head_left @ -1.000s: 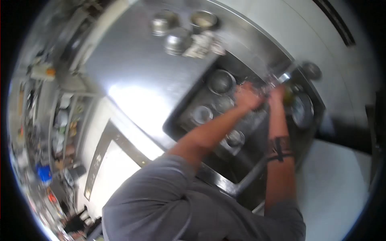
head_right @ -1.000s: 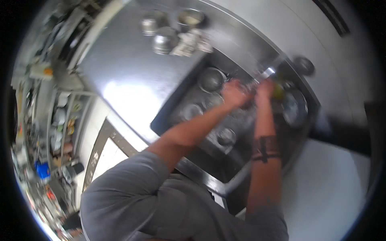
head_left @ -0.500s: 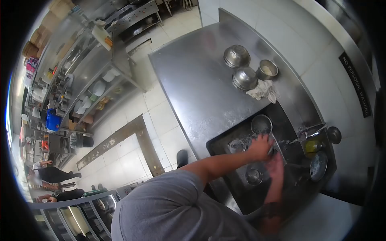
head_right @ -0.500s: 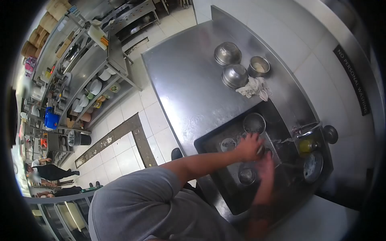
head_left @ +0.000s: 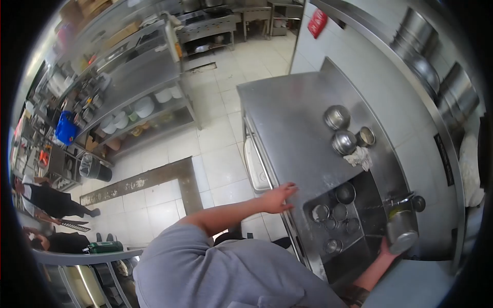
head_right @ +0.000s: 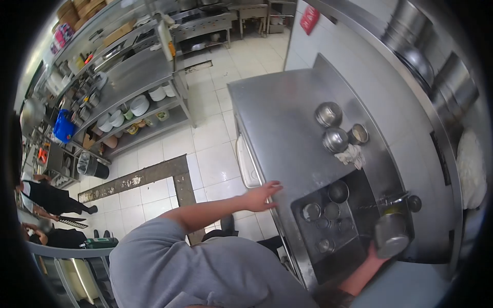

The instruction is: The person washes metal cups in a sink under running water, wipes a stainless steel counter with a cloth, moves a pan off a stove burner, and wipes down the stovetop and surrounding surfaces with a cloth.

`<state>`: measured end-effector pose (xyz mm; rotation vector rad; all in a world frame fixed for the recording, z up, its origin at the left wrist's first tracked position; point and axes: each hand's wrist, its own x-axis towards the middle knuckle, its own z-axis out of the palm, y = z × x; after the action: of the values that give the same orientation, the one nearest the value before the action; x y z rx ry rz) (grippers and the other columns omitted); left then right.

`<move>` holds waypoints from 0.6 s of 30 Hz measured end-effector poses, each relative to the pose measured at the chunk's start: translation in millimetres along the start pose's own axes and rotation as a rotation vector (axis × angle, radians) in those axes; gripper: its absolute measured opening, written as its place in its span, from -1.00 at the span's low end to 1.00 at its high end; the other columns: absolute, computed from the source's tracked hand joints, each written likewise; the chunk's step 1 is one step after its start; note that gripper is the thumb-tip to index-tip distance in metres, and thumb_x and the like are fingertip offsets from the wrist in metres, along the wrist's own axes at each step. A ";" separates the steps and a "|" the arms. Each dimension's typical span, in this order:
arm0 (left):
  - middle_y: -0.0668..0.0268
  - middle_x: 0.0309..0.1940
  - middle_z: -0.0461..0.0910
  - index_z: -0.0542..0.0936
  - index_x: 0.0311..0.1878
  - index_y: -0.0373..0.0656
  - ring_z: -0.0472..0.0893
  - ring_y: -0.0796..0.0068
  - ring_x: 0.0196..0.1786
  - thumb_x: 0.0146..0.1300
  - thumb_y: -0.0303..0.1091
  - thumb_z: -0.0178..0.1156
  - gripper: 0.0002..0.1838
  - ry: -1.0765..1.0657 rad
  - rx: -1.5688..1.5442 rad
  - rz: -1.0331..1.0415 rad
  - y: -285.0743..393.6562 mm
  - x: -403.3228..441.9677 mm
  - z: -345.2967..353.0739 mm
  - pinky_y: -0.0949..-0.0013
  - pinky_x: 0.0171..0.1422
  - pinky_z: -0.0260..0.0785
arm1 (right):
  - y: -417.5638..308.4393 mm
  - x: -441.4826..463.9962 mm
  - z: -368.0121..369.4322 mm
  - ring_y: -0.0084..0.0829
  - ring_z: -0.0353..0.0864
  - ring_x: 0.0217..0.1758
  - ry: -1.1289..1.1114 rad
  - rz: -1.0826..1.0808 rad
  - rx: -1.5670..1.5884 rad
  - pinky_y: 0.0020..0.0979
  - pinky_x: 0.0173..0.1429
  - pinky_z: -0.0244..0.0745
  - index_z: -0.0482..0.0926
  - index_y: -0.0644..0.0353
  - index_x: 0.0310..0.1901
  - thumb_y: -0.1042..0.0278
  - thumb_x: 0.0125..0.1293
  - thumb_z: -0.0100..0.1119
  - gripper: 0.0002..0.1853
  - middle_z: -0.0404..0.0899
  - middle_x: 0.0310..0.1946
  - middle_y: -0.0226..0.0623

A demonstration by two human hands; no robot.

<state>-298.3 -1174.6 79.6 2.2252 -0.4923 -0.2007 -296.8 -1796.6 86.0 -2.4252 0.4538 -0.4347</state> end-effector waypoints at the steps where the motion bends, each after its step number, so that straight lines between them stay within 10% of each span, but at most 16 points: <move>1: -0.04 0.45 0.29 0.32 0.47 -0.19 0.43 -0.07 0.41 0.35 -0.10 0.29 -0.29 0.056 0.033 -0.074 -26.2 -29.1 -20.1 0.06 0.43 0.39 | 32.3 13.2 0.5 -0.15 0.25 0.59 0.061 -0.213 0.469 0.02 0.67 0.06 0.40 -0.01 0.46 -0.20 0.48 -0.11 -0.34 0.41 0.45 -0.26; 12: -0.01 0.14 0.60 0.59 0.21 -0.22 0.59 -0.03 0.19 0.39 -0.06 0.20 -0.51 0.381 -0.043 -0.730 -151.5 -280.2 -121.5 0.03 0.29 0.46 | -90.1 -87.1 223.2 -0.23 0.68 0.05 0.163 0.082 0.643 -0.21 0.16 0.61 0.66 0.36 0.04 0.28 0.49 -0.09 -0.61 0.68 0.01 -0.12; 15: 0.00 0.18 0.59 0.57 0.27 -0.19 0.60 0.00 0.21 0.38 -0.04 0.22 -0.47 0.326 -0.025 -0.754 -178.3 -295.7 -106.7 0.05 0.31 0.46 | -180.9 -76.0 258.3 -0.24 0.70 0.06 -0.063 0.684 1.186 -0.22 0.23 0.59 0.63 0.39 0.14 0.19 0.50 -0.15 -0.52 0.67 0.05 -0.13; 16: 0.00 0.18 0.59 0.56 0.30 -0.18 0.62 0.02 0.21 0.38 -0.02 0.24 -0.44 0.261 0.066 -0.682 -191.9 -297.9 -103.5 0.06 0.29 0.48 | -169.9 -41.2 278.3 -0.25 0.67 0.16 -0.313 0.391 1.026 -0.16 0.29 0.57 0.60 0.36 0.18 0.07 0.49 -0.12 -0.47 0.65 0.10 -0.14; 18: -0.02 0.23 0.56 0.52 0.34 -0.17 0.56 -0.01 0.28 0.39 0.02 0.22 -0.41 0.112 0.032 -0.688 -202.0 -289.4 -118.8 0.04 0.36 0.43 | -290.7 -11.0 268.0 -0.22 0.63 0.24 -0.375 0.636 1.271 -0.04 0.34 0.54 0.58 0.20 0.25 -0.02 0.49 -0.12 -0.46 0.61 0.20 -0.27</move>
<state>-469.0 -854.5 -4.3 2.3444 0.3496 -0.4202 -134.5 -1436.5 66.5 -1.0118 0.5179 0.0552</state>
